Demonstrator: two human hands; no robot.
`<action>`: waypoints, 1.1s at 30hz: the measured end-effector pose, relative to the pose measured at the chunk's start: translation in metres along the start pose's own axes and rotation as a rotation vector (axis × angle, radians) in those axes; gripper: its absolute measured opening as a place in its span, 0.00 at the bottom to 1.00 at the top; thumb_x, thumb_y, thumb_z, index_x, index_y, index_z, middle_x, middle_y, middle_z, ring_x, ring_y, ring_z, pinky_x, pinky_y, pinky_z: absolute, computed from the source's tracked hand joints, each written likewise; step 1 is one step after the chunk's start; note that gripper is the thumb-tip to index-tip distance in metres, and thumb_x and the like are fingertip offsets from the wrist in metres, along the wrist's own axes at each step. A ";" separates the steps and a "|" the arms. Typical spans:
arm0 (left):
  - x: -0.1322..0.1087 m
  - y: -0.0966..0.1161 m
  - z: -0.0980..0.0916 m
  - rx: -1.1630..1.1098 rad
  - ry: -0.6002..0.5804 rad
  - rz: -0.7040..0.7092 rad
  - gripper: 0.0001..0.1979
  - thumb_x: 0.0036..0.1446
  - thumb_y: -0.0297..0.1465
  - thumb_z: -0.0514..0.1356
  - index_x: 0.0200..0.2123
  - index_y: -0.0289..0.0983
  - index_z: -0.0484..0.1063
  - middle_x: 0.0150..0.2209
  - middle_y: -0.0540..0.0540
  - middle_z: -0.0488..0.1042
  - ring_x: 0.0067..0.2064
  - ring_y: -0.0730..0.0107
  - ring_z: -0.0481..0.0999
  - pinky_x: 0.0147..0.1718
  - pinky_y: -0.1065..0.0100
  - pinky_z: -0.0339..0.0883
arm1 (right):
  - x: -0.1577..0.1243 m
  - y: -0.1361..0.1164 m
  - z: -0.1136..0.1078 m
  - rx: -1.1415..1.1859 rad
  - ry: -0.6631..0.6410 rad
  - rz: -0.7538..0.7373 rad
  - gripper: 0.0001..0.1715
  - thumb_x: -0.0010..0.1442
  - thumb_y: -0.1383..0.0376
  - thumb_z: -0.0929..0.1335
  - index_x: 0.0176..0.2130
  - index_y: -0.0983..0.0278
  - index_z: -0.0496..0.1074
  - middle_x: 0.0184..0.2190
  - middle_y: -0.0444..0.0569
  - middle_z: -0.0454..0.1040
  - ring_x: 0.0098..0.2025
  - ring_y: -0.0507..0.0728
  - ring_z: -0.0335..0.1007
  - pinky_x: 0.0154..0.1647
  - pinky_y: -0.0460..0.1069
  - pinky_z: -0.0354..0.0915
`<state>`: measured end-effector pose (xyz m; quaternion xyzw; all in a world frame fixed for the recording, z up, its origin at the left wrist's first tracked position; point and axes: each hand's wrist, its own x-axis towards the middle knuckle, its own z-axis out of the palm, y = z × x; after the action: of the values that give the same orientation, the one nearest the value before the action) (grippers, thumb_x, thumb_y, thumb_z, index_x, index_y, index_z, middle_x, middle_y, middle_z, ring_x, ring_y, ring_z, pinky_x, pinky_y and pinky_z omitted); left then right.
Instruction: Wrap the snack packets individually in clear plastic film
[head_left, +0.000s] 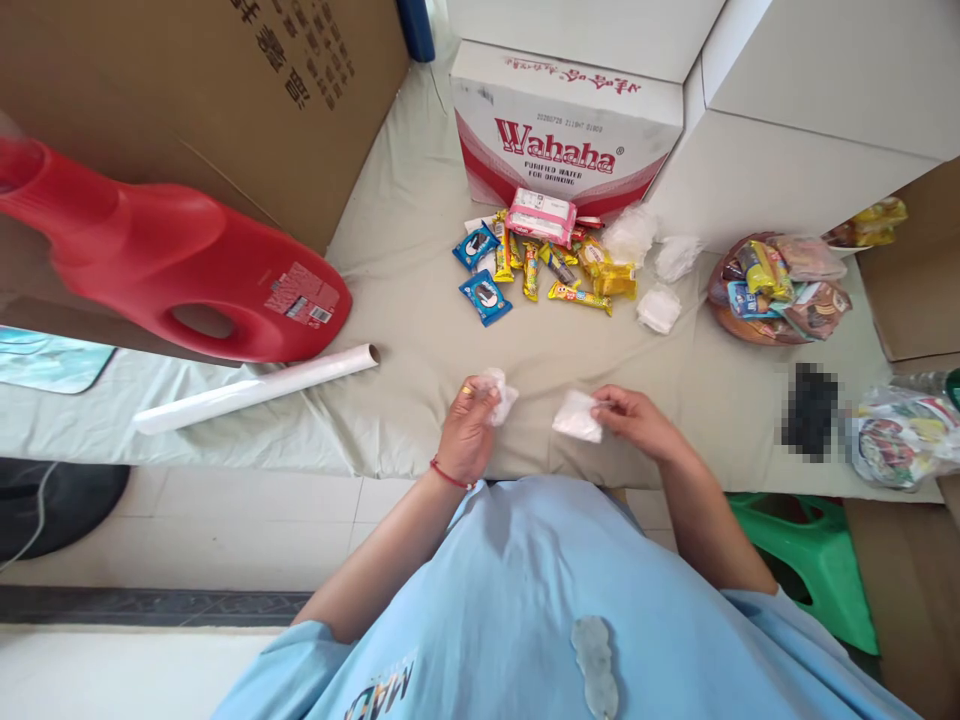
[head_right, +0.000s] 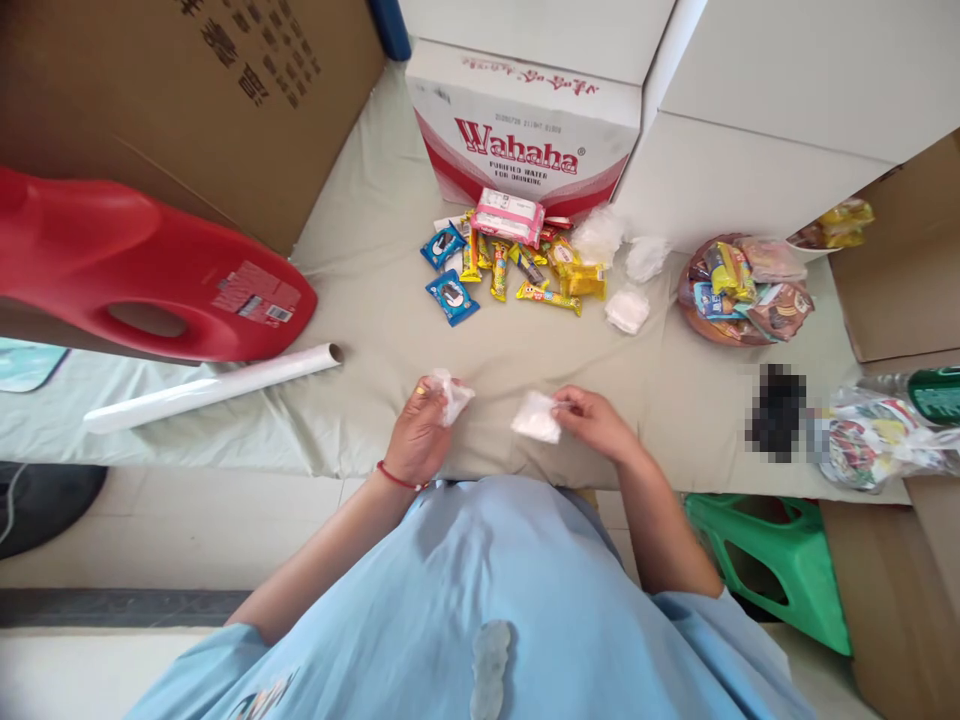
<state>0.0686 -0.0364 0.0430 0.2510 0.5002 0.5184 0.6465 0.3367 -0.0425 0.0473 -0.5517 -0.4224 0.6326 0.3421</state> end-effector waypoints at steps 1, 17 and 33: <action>0.001 0.000 -0.005 0.001 0.024 0.003 0.23 0.48 0.46 0.73 0.36 0.43 0.65 0.39 0.51 0.75 0.39 0.70 0.75 0.37 0.68 0.69 | 0.005 -0.005 -0.017 0.011 0.054 -0.020 0.19 0.52 0.54 0.82 0.35 0.62 0.78 0.23 0.42 0.71 0.22 0.49 0.60 0.21 0.46 0.56; 0.004 -0.027 0.005 0.395 0.166 0.135 0.15 0.53 0.39 0.68 0.35 0.41 0.64 0.46 0.46 0.72 0.45 0.66 0.73 0.45 0.65 0.69 | 0.014 0.006 0.066 -0.013 0.069 -0.224 0.22 0.52 0.52 0.80 0.44 0.57 0.79 0.47 0.51 0.76 0.49 0.59 0.72 0.45 0.53 0.72; 0.030 0.020 -0.023 0.777 -0.413 0.118 0.01 0.47 0.31 0.66 0.27 0.41 0.78 0.31 0.48 0.76 0.31 0.67 0.73 0.34 0.67 0.67 | 0.026 -0.014 0.033 -0.338 -0.136 -0.229 0.06 0.59 0.60 0.75 0.34 0.60 0.80 0.32 0.46 0.75 0.34 0.54 0.67 0.36 0.48 0.63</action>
<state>0.0382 -0.0061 0.0393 0.6019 0.5033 0.2669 0.5596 0.2995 -0.0185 0.0510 -0.5057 -0.6044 0.5455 0.2852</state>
